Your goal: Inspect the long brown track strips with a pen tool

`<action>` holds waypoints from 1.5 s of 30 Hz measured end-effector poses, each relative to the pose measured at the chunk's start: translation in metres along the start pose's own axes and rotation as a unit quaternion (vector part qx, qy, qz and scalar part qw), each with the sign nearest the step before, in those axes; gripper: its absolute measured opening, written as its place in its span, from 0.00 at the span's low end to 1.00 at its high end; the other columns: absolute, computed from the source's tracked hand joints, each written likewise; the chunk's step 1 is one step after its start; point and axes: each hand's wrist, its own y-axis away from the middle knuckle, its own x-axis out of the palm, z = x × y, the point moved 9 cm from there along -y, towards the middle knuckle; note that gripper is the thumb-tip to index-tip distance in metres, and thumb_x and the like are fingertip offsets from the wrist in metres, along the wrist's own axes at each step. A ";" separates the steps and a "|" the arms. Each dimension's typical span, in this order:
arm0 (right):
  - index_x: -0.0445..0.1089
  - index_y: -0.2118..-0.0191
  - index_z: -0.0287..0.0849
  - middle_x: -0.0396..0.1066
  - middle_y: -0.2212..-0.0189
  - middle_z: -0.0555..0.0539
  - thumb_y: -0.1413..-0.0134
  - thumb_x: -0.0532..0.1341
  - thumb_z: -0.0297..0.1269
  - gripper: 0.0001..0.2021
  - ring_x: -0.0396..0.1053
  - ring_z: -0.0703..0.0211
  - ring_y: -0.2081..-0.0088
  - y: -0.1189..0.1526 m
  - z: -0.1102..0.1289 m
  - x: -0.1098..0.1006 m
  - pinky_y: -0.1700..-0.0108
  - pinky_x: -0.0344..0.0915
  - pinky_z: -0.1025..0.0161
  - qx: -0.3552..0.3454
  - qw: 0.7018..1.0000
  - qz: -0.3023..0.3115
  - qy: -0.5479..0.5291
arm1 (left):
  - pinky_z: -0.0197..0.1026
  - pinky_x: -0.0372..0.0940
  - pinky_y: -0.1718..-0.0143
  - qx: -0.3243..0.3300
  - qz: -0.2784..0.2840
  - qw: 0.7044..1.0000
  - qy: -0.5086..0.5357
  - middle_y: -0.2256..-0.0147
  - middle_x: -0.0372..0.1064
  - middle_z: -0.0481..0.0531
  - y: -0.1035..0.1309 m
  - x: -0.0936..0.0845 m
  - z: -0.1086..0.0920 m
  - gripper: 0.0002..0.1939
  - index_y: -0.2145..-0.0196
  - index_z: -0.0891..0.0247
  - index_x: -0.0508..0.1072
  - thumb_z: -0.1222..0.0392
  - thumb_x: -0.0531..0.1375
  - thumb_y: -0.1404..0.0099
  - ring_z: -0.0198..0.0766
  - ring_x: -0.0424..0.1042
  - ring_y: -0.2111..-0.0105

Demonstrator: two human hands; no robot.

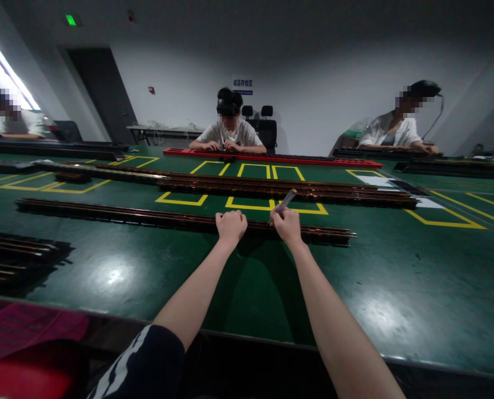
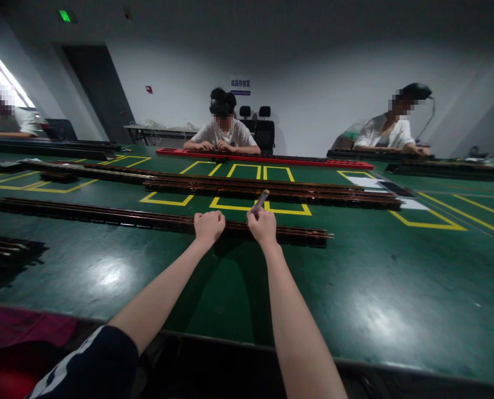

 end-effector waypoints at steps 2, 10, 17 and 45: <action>0.67 0.77 0.42 0.68 0.85 0.49 0.45 0.57 0.35 0.10 0.70 0.57 0.80 0.000 0.000 0.000 0.71 0.67 0.61 -0.004 1.000 -0.003 0.005 | 0.52 0.57 0.53 0.008 -0.012 1.000 -0.010 0.67 0.76 0.59 0.001 -0.002 -0.002 0.21 0.71 0.64 0.74 0.60 0.43 0.33 0.44 0.73 0.67; 0.66 0.78 0.43 0.68 0.85 0.50 0.47 0.56 0.32 0.10 0.70 0.57 0.79 -0.001 0.000 0.000 0.70 0.67 0.62 -0.002 1.000 -0.008 0.017 | 0.50 0.56 0.53 0.089 -0.058 0.994 -0.003 0.61 0.76 0.59 0.008 -0.003 -0.027 0.20 0.65 0.65 0.75 0.61 0.44 0.33 0.45 0.72 0.61; 0.66 0.78 0.43 0.68 0.84 0.50 0.47 0.56 0.33 0.10 0.70 0.56 0.79 -0.002 -0.002 0.001 0.70 0.67 0.61 -0.003 1.000 0.001 0.005 | 0.48 0.58 0.61 0.114 -0.006 0.993 -0.022 0.64 0.76 0.60 0.007 0.013 -0.035 0.24 0.70 0.66 0.77 0.59 0.43 0.31 0.46 0.73 0.64; 0.63 0.81 0.43 0.65 0.87 0.50 0.52 0.54 0.36 0.11 0.67 0.57 0.81 -0.002 -0.014 -0.016 0.72 0.64 0.63 0.032 0.998 -0.056 0.023 | 0.47 0.59 0.61 0.112 -0.014 0.994 0.004 0.69 0.75 0.60 0.003 0.014 -0.028 0.25 0.73 0.68 0.77 0.58 0.43 0.33 0.41 0.71 0.69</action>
